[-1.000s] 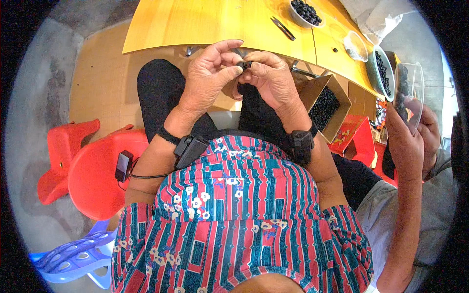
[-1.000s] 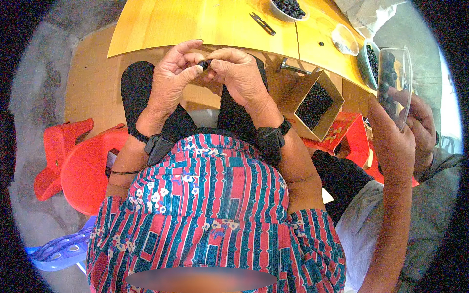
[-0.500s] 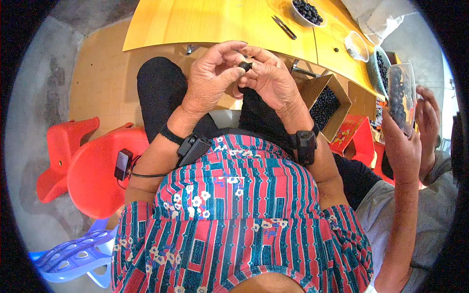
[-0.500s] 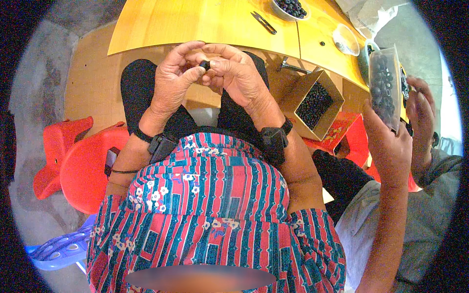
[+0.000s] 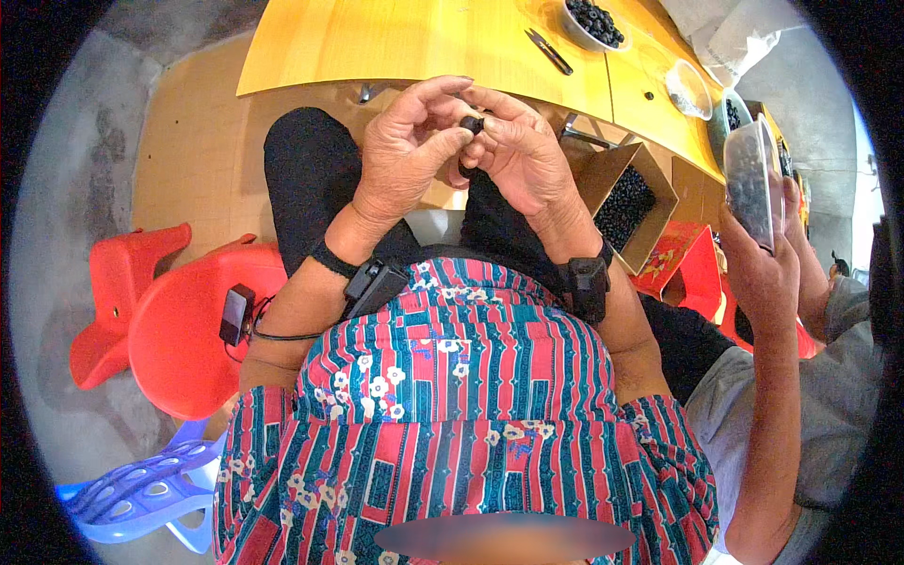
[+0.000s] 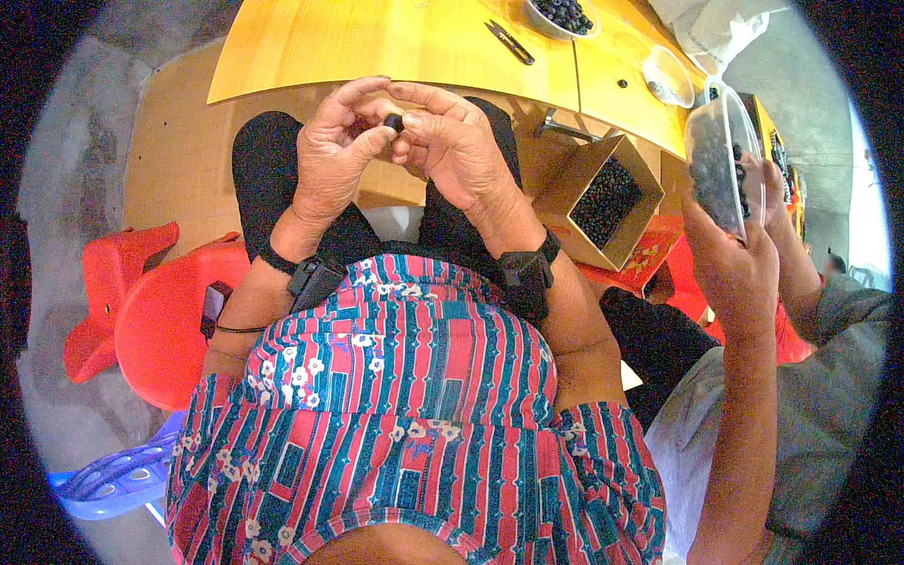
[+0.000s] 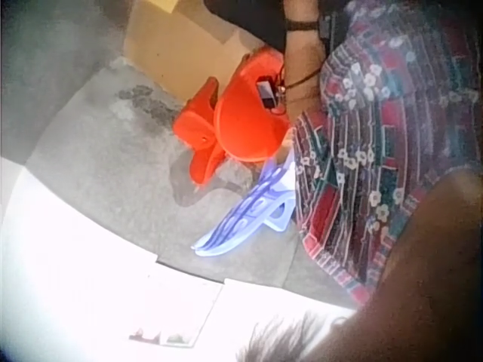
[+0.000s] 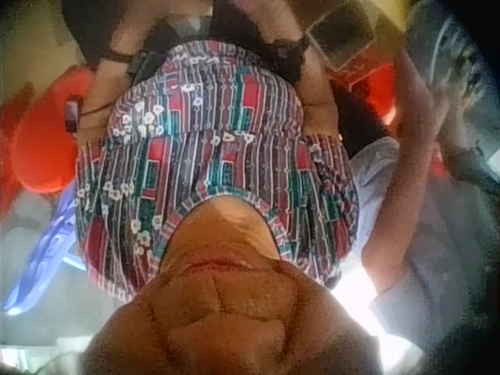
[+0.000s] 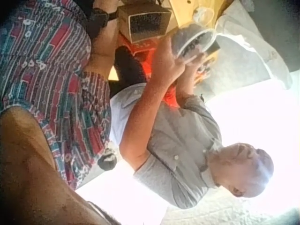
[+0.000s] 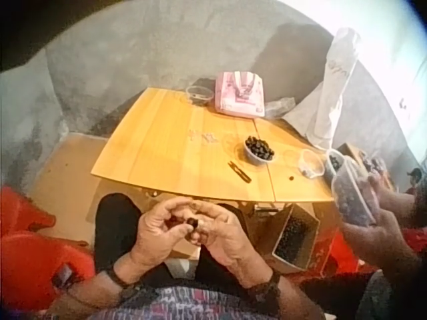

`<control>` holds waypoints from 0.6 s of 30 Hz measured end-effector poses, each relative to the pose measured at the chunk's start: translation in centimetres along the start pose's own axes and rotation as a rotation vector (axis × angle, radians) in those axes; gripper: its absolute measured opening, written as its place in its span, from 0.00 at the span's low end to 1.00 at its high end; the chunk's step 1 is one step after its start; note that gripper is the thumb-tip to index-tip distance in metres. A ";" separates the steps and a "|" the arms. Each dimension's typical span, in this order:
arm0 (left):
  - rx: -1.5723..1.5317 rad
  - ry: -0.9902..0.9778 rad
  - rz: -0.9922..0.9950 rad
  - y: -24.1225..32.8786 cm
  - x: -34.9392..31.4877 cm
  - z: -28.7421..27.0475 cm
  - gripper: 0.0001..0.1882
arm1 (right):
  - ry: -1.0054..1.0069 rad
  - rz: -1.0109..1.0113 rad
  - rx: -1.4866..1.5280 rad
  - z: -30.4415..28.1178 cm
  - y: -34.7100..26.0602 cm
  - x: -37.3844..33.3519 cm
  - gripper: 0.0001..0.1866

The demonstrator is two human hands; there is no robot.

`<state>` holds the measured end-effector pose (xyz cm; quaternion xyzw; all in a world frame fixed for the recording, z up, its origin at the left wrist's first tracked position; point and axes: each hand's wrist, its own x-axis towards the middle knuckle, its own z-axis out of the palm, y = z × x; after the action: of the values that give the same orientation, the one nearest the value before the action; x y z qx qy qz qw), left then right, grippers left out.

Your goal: The person assembles small black components by hand and then fits together small silver beads on the table.

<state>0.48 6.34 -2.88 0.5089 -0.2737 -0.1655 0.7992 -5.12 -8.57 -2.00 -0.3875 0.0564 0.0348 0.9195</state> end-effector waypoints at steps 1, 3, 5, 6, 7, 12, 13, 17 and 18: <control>-0.023 0.006 -0.016 0.1 0.0 0.0 0.23 | -0.001 0.001 0.000 0.1 0.0 0.0 0.23; -0.049 0.005 -0.031 0.2 0.1 -0.1 0.24 | 0.004 -0.006 0.017 0.2 -0.1 0.0 0.21; -0.074 0.005 -0.045 0.2 0.1 -0.2 0.24 | 0.031 -0.033 -0.052 0.2 0.0 -0.2 0.19; -0.049 0.015 -0.049 0.0 0.1 -0.4 0.25 | 0.058 -0.060 -0.119 0.2 0.1 -0.3 0.17; -0.023 0.024 -0.053 -0.1 0.1 -0.5 0.25 | 0.058 -0.059 -0.119 -0.1 0.2 -0.3 0.17; -0.062 0.043 -0.104 0.2 0.0 -0.7 0.27 | 0.102 -0.223 -0.537 0.3 -0.4 -0.4 0.08; -0.104 0.042 -0.128 0.2 0.0 -0.7 0.27 | 0.103 -0.222 -0.538 0.5 -0.7 -0.4 0.08; -0.142 0.037 -0.178 0.5 0.1 -0.7 0.27 | 0.125 -0.301 -0.787 0.6 -1.0 -0.4 0.06; -0.144 0.035 -0.183 0.4 0.0 -0.7 0.27 | 0.121 -0.362 -0.866 0.5 -0.9 -0.4 0.06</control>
<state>0.96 7.01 -2.78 0.4760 -0.1994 -0.2482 0.8198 -5.41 -8.84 -1.00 -0.7403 0.0217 -0.1282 0.6596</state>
